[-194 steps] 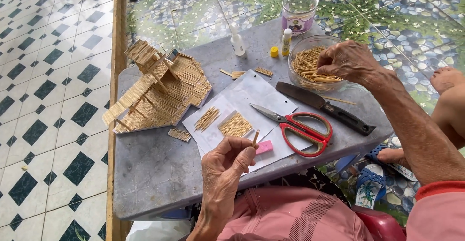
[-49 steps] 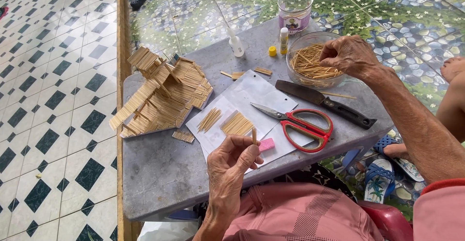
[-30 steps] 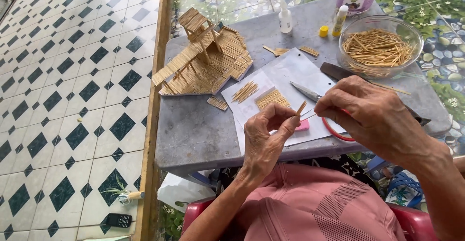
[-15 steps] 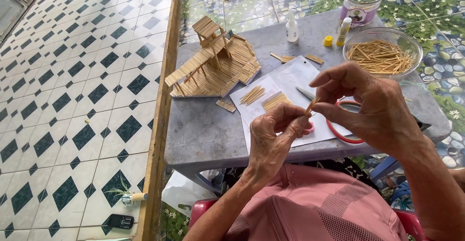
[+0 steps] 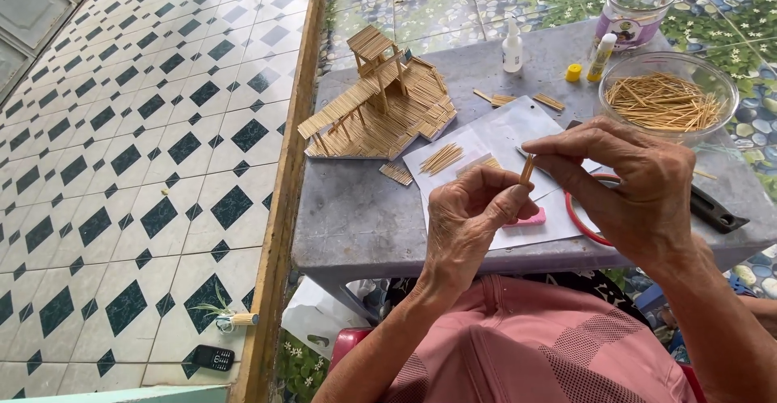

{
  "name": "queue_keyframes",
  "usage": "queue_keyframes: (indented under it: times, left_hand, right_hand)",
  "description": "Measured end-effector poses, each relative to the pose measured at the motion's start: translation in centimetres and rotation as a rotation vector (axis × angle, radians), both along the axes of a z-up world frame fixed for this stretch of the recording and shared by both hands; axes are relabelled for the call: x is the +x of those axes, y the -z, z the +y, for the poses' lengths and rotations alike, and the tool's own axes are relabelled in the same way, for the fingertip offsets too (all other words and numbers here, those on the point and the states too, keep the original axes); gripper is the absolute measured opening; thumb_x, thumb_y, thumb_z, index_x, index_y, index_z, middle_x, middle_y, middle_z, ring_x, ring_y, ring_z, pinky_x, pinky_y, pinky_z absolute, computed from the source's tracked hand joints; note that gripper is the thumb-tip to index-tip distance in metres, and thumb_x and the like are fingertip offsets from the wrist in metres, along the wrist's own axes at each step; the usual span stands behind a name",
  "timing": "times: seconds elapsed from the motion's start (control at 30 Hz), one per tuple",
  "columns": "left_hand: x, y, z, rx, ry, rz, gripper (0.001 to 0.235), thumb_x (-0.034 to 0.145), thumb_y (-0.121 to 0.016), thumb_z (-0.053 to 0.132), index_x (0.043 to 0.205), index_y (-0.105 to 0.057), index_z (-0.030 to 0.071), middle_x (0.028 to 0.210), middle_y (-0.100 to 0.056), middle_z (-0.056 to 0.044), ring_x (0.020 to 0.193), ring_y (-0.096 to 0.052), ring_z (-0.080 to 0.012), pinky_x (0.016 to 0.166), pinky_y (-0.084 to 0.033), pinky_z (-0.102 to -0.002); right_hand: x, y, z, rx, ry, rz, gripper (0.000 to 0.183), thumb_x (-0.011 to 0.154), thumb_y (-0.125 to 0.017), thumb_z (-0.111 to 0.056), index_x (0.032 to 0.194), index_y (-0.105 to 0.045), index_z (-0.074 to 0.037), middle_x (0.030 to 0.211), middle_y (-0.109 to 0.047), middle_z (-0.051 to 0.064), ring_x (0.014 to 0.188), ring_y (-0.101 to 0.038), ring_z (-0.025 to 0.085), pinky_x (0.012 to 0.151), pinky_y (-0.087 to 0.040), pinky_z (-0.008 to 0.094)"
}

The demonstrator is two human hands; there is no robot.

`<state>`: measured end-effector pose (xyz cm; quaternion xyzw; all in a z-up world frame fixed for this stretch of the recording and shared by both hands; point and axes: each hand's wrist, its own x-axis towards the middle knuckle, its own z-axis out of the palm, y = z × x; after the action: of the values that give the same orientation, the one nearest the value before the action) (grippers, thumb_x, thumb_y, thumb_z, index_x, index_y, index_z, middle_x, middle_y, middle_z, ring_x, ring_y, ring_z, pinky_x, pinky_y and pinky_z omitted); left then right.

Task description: The person assembles a small wooden craft model by picking up thin wooden sticks, aligning them into bundles, and smoothing the edges with a pink sanding block. They occasionally use scissors to trim the sticks and place the prepared pieces on a white sheet on the table.

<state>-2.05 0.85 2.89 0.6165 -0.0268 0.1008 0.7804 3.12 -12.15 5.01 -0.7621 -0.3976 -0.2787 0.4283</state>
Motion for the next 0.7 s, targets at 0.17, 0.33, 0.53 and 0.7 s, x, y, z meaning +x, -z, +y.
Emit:
queue_keyframes:
  times: [0.17,0.33,0.53,0.7]
  left_hand:
    - [0.3,0.4,0.3,-0.059,-0.009,-0.01,0.015,0.076,-0.058,0.014,0.083,-0.058,0.0,0.07,-0.059,-0.008,0.062,-0.055,-0.0106,0.058,-0.045,-0.019]
    - [0.3,0.3,0.2,-0.234,0.016,0.006,0.008,0.076,-0.058,0.009,0.077,-0.055,0.001,0.064,-0.057,-0.012,0.058,-0.056,-0.0156,0.059,-0.046,-0.025]
    - [0.1,-0.4,0.4,-0.209,-0.014,0.025,0.013,0.078,-0.056,0.013,0.077,-0.055,0.0,0.063,-0.059,-0.014,0.057,-0.058,-0.0191,0.055,-0.048,-0.027]
    - [0.2,0.3,0.4,-0.251,0.013,0.005,0.014,0.077,-0.058,0.012,0.083,-0.056,0.0,0.069,-0.059,-0.017,0.061,-0.06,-0.0222,0.06,-0.05,-0.029]
  right_hand:
    - [0.9,0.4,-0.4,-0.151,-0.091,0.061,0.052,0.067,-0.066,-0.017,0.112,-0.042,-0.007,0.095,-0.058,0.008,0.074,-0.058,0.015,0.06,-0.049,0.026]
    - [0.8,0.6,0.1,-0.396,-0.116,0.095,0.099,0.052,-0.075,-0.034,0.13,-0.017,-0.012,0.112,-0.047,0.007,0.07,-0.051,0.019,0.059,-0.045,0.034]
    - [0.6,0.6,0.4,-0.416,-0.097,-0.029,0.078,0.064,-0.068,-0.031,0.127,-0.027,-0.01,0.103,-0.048,0.006,0.087,-0.051,0.019,0.065,-0.043,0.033]
    - [0.6,0.9,0.3,-0.4,-0.123,0.014,0.072,0.064,-0.067,-0.025,0.124,-0.03,-0.012,0.106,-0.049,0.01,0.091,-0.053,0.02,0.067,-0.044,0.035]
